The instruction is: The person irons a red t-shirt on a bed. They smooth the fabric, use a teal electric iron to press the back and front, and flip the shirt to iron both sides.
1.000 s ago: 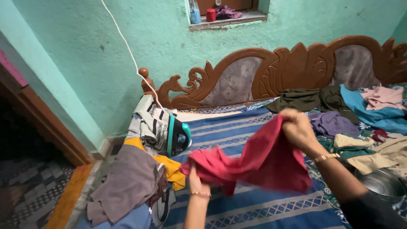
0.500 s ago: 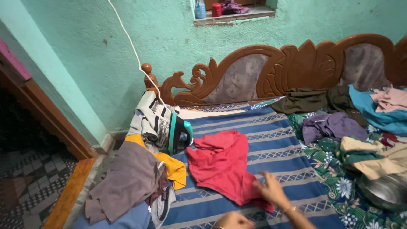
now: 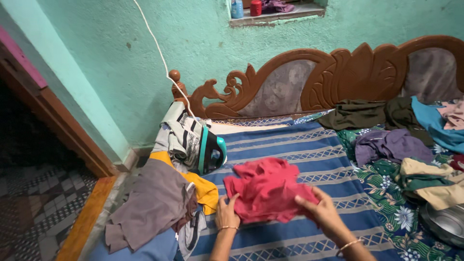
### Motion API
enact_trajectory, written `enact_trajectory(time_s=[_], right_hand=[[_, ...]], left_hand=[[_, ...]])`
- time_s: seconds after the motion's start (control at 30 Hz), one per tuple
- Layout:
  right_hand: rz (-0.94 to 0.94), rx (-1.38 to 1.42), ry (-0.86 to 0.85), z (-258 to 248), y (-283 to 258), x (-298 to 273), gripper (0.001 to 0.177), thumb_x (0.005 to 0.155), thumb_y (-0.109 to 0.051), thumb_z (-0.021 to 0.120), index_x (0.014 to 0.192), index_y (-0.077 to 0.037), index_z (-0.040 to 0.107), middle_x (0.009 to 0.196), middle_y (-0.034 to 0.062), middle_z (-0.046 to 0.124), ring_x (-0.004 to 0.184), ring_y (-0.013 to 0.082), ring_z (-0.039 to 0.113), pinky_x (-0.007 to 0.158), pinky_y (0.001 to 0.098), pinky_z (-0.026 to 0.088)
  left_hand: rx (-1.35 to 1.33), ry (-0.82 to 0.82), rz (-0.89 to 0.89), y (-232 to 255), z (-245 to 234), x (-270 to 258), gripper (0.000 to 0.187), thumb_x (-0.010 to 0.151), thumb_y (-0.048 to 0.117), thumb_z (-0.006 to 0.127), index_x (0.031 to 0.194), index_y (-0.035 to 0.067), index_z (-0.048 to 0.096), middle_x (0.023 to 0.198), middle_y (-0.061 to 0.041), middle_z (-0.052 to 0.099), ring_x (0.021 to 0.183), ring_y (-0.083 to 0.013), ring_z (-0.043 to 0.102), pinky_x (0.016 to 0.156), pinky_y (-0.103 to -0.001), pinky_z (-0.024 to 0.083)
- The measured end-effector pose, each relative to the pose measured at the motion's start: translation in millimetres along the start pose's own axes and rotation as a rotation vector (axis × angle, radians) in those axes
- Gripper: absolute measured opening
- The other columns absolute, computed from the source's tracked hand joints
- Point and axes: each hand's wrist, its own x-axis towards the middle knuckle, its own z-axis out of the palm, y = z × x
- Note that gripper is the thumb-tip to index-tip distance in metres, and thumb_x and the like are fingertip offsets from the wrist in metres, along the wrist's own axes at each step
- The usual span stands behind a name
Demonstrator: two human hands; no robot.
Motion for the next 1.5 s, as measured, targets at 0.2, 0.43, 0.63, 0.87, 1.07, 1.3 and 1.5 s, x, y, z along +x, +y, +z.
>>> enact_trajectory(time_s=[0.2,0.43,0.63,0.87,1.07,1.3,1.5], right_hand=[[-0.352,-0.120,0.113,-32.4,-92.5,-0.8,0.035,0.088,-0.024,0.076,0.112,0.000,0.068,0.085,0.0065,0.072,0.063,0.0137,0.065,0.053,0.0273,0.052],[-0.442,-0.542,0.196,-85.8,-199.1,-9.5,0.081,0.081,-0.035,0.083,0.149,-0.021,0.041,0.098,0.0090,0.070,0.078,0.0178,0.070,0.057,0.0344,0.058],[-0.301,-1.935,0.047,-76.0,-254.2,-51.3,0.070,0.071,-0.054,0.091,0.131,-0.030,0.066,0.114,0.0025,0.065,0.100,0.0173,0.069,0.081,0.0350,0.059],[-0.875,-1.288,0.172,-136.7,-286.9,-31.7,0.035,0.089,-0.006,0.065,0.123,-0.007,0.072,0.100,0.0110,0.071,0.087,0.0202,0.071,0.078,0.0327,0.057],[-0.578,-0.975,0.212,-109.6,-308.6,-35.7,0.041,0.088,0.003,0.054,0.124,0.001,0.074,0.097,0.0119,0.076,0.082,0.0191,0.071,0.080,0.0347,0.057],[-0.501,-0.804,0.060,-195.1,-324.8,-18.9,0.023,0.103,-0.004,0.059,0.123,0.006,0.064,0.083,0.0223,0.069,0.056,0.0255,0.064,0.052,0.0443,0.049],[-0.242,-0.808,0.039,-185.0,-320.0,13.6,0.039,0.094,-0.026,0.067,0.121,0.001,0.075,0.092,0.0159,0.081,0.082,0.0251,0.072,0.074,0.0400,0.055]], left_hand=[[-0.540,0.358,0.268,34.9,7.1,30.8,0.032,0.086,0.009,0.063,0.116,0.015,0.071,0.120,-0.012,0.071,0.115,-0.0352,0.066,0.099,-0.044,0.052],[-0.517,0.304,0.059,116.9,-181.6,112.8,0.030,0.099,0.032,0.054,0.114,0.010,0.068,0.100,-0.021,0.073,0.093,-0.0413,0.070,0.078,-0.047,0.053],[-0.195,0.372,0.116,170.8,-326.3,136.0,0.028,0.096,0.039,0.062,0.108,0.016,0.072,0.089,-0.017,0.074,0.081,-0.0419,0.071,0.067,-0.053,0.054],[-0.245,0.316,0.266,193.6,-409.0,131.7,0.023,0.095,0.034,0.071,0.108,0.016,0.073,0.081,-0.016,0.071,0.071,-0.0336,0.074,0.065,-0.046,0.054],[-0.179,0.159,0.421,195.1,-413.6,139.6,0.018,0.091,0.025,0.071,0.107,0.016,0.075,0.086,-0.014,0.073,0.077,-0.0320,0.074,0.065,-0.042,0.055],[-0.409,-0.061,0.393,187.8,-443.6,134.7,0.018,0.091,0.019,0.074,0.104,0.006,0.077,0.079,-0.006,0.075,0.070,-0.0125,0.068,0.065,-0.030,0.054],[-0.776,-0.401,0.299,152.0,-417.2,158.3,0.022,0.089,0.018,0.076,0.100,-0.001,0.079,0.087,-0.001,0.077,0.077,-0.0080,0.067,0.070,-0.026,0.056]])
